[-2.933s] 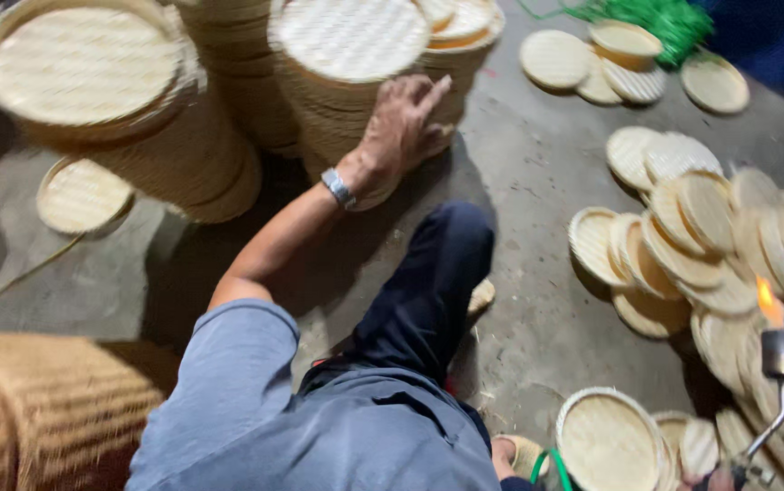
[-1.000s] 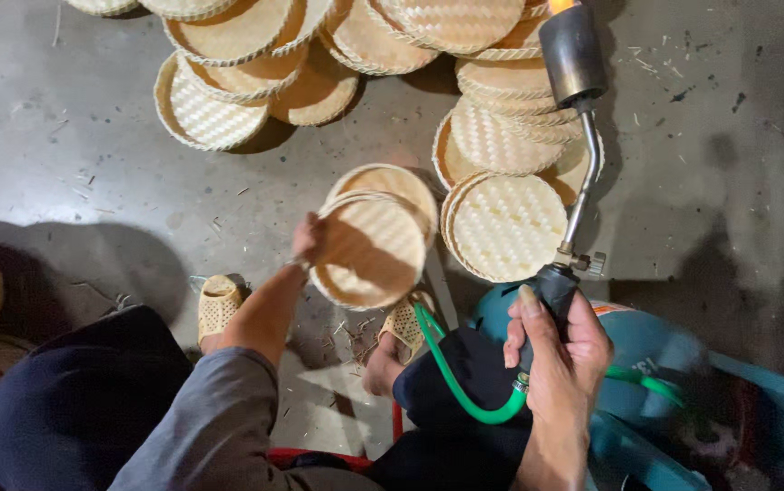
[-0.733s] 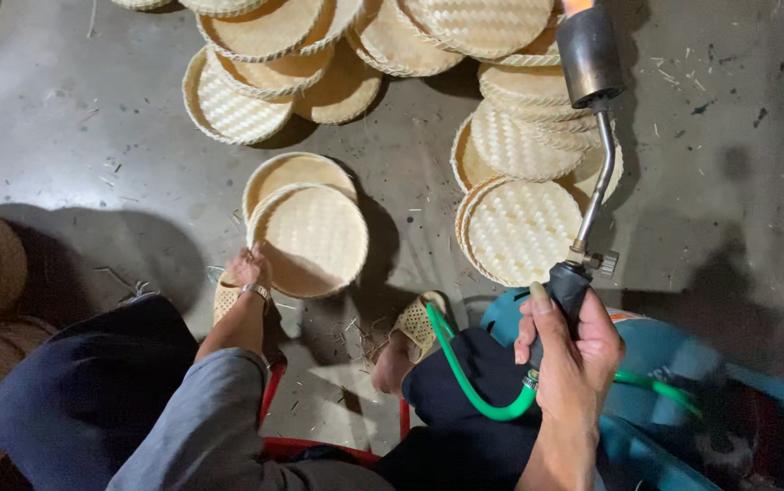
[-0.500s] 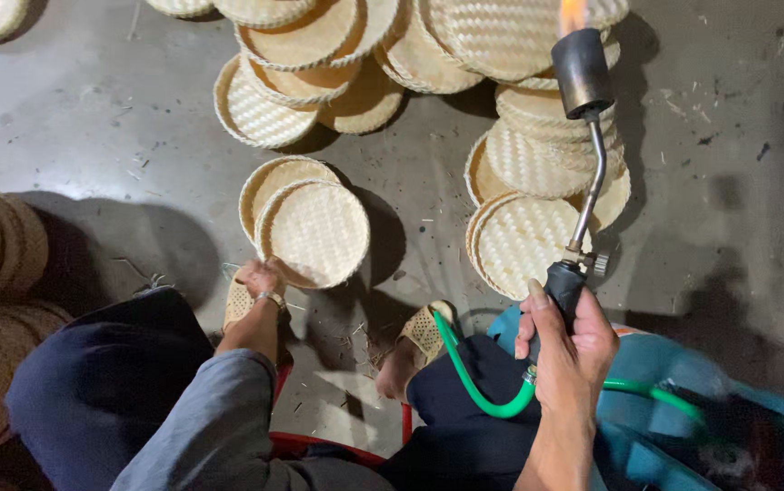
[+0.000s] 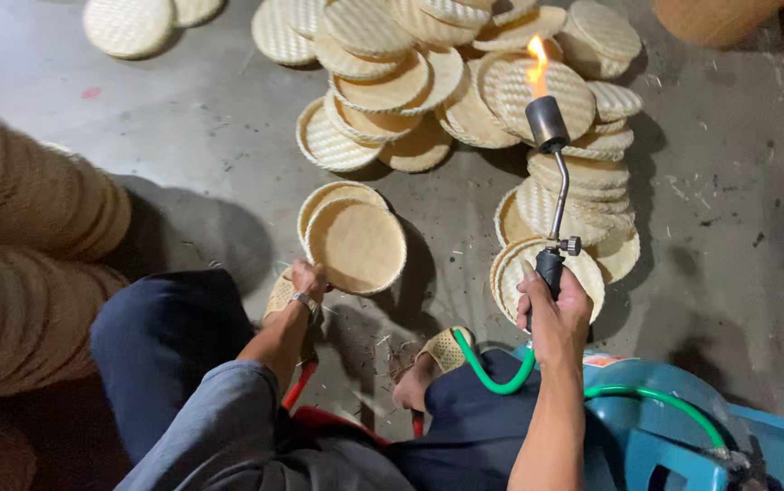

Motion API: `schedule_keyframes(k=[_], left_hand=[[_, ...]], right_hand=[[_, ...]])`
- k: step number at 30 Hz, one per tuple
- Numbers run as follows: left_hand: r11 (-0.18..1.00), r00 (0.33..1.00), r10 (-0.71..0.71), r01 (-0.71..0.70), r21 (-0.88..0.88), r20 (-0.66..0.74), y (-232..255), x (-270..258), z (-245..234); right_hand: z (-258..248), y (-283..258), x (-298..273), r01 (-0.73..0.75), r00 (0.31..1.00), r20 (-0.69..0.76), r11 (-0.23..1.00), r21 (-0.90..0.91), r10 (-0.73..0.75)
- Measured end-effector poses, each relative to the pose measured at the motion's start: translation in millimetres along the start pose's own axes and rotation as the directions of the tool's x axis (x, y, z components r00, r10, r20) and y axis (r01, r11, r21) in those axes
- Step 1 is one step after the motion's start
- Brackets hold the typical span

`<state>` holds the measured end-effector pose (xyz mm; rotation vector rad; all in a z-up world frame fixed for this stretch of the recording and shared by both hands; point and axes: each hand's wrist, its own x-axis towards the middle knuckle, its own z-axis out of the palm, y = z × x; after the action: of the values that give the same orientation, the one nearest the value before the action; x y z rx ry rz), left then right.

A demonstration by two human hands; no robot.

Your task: The person sits on the floor and uses a handheld blowtorch to apply heat to the surface of round woven baskets. They pick up a basket from a stack, rotate it while applying the flame, and then place it back on the stack. The process is repeated for multiple baskets.

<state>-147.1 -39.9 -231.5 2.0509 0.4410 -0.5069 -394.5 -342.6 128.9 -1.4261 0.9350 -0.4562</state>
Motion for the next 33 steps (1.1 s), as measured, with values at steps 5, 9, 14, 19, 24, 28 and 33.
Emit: schedule_keyframes(k=[5, 9, 14, 19, 24, 28, 33], left_hand=[[0.891, 0.955, 0.279, -0.297, -0.343, -0.104, 43, 13, -24], [0.823, 0.875, 0.41, -0.477, -0.308, -0.259, 134, 44, -63], [0.681, 0.877, 0.455, -0.454, -0.575, -0.154, 236, -5, -148], [0.601, 0.824, 0.52, -0.541, -0.589, -0.226, 250, -30, -198], [0.5, 0.778, 0.543, -0.603, -0.622, -0.317, 241, -33, -197], [0.496, 0.782, 0.537, -0.596, -0.631, -0.316, 244, -43, -197], [0.504, 0.741, 0.584, -0.651, -0.567, -0.331, 248, -53, -194]], right_hand=[[4, 14, -4, 0.007, 0.995, 0.101, 1.0, -0.02, -0.005], [24, 17, -20, 0.023, 0.981, 0.193, 0.989, -0.147, 0.006], [59, 9, -64, 0.137, 0.94, 0.34, 0.904, -0.406, 0.011], [86, 2, -92, 0.282, 0.916, 0.399, 0.776, -0.564, -0.043], [101, -7, -105, 0.42, 0.869, 0.475, 0.72, -0.553, -0.143], [108, -15, -108, 0.39, 0.907, 0.382, 0.69, -0.61, -0.174], [110, -27, -106, 0.451, 0.884, 0.401, 0.665, -0.595, -0.241]])
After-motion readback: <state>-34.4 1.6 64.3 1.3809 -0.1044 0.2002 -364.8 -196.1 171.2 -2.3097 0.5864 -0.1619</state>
